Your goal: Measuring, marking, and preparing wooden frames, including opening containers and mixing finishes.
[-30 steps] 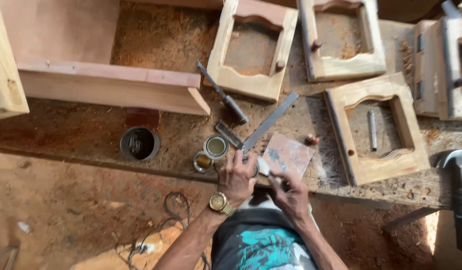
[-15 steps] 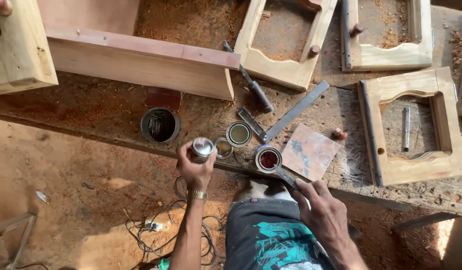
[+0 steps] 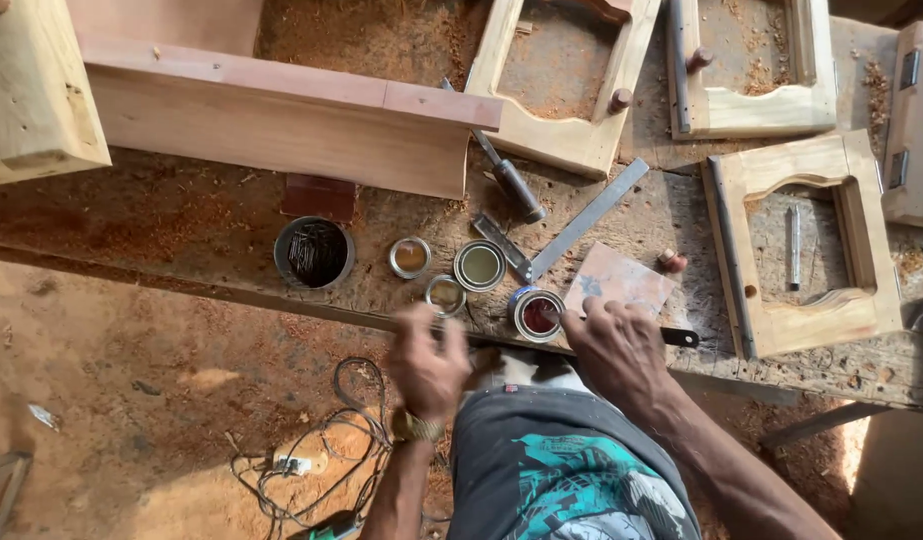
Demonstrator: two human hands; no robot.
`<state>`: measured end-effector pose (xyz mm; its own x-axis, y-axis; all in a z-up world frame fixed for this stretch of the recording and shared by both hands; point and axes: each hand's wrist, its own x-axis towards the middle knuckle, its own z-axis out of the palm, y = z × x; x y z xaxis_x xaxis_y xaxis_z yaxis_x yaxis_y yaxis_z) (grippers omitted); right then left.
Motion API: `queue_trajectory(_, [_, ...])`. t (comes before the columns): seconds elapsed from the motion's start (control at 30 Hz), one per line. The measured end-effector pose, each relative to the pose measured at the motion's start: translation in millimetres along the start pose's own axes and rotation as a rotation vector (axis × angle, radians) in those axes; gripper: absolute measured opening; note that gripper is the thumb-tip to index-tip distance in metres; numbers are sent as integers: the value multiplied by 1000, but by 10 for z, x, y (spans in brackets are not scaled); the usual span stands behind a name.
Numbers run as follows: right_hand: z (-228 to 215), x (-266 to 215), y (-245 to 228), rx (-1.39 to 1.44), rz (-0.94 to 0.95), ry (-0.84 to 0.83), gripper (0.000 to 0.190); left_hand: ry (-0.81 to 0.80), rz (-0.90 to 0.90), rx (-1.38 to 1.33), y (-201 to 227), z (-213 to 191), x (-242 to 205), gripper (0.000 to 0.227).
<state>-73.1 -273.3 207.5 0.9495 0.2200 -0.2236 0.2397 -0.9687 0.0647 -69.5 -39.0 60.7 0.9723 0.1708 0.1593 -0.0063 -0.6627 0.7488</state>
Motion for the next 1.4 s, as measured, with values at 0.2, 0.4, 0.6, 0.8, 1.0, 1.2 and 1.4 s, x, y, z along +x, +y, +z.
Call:
queue_trajectory(0.2, [248, 125, 13, -37, -7, -16, 14, -378, 205, -278, 730, 92, -60, 78])
queue_trajectory(0.4, [502, 236, 73, -19, -58, 5, 18, -311, 260, -241, 650, 249, -20, 76])
queue_trajectory(0.6, [373, 216, 85, 284, 108, -132, 15, -317, 285, -173, 643, 233, -61, 74])
queue_trajectory(0.8, [562, -19, -34, 717, 446, 40, 21, -268, 396, -129, 668, 205, -39, 75])
queue_trajectory(1.0, [631, -271, -159, 865, 596, 165, 18, -294, 435, -38, 728, 176, 8, 73])
queue_trajectory(1.2, [578, -424, -114, 681, 627, 194, 26, -242, 472, -109, 895, 33, 115, 84])
queue_trajectory(1.4, [911, -661, -56, 1032, 565, 374, 31, -409, 112, -177, 555, 34, -84, 64])
